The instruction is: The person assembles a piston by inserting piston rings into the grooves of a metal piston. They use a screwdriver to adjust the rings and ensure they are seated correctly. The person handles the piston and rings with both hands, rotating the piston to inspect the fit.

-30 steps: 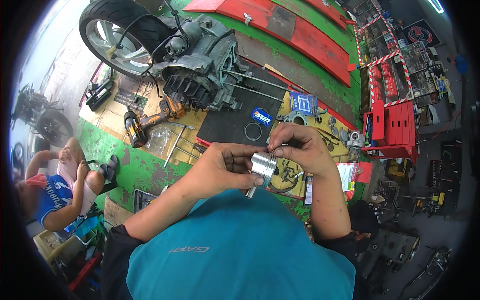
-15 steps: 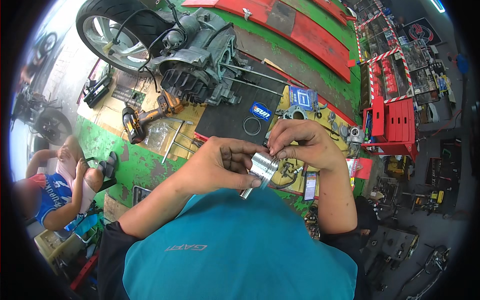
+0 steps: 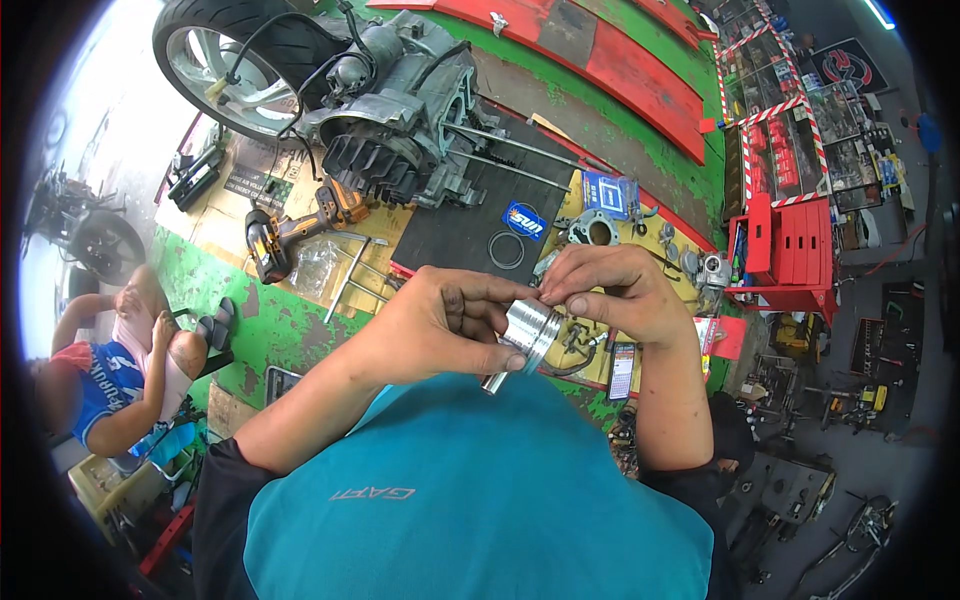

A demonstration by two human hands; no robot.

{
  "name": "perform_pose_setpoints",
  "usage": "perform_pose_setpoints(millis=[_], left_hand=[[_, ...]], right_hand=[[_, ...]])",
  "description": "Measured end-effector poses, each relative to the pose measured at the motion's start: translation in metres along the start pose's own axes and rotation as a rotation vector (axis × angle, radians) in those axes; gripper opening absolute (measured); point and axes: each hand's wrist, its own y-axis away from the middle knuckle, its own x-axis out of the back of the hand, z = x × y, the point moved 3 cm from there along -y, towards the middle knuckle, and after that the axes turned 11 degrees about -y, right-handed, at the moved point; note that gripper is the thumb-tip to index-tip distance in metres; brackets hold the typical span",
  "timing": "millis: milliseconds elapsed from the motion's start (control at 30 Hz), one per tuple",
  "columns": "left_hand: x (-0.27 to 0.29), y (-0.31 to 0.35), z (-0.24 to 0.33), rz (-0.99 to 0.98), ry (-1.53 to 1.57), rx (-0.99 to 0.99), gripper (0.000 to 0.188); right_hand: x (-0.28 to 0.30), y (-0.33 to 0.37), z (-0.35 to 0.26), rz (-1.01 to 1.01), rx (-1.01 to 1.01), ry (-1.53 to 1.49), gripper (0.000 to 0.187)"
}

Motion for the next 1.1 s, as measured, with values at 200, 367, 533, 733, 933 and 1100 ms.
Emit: perform_pose_setpoints(millis=[200, 367, 533, 733, 933, 1100], left_hand=[[0.005, 0.001, 0.003, 0.097, -0.041, -0.055, 0.059], [0.002, 0.006, 0.009, 0.170, -0.096, -0.069, 0.065], [0.001, 0.011, 0.008, 0.206, -0.183, -0.099, 0.069], [-0.002, 0.011, 0.008, 0.180, -0.075, -0.103, 0.063], [-0.004, 0.016, 0.009, 0.208, -0.006, -0.072, 0.059], [-0.007, 0.019, 0.011, 0.234, 0.084, -0.047, 0.057]], right_hand=[[-0.025, 0.006, -0.022, 0.156, 0.102, 0.313, 0.053], [-0.047, 0.015, -0.014, 0.352, 0.144, 0.363, 0.083], [-0.055, 0.017, -0.014, 0.385, 0.171, 0.429, 0.081], [-0.060, 0.015, -0.006, 0.422, 0.137, 0.243, 0.074], [-0.061, 0.016, 0.003, 0.424, 0.067, 0.090, 0.073], [-0.064, 0.014, 0.004, 0.437, 0.062, 0.136, 0.072]])
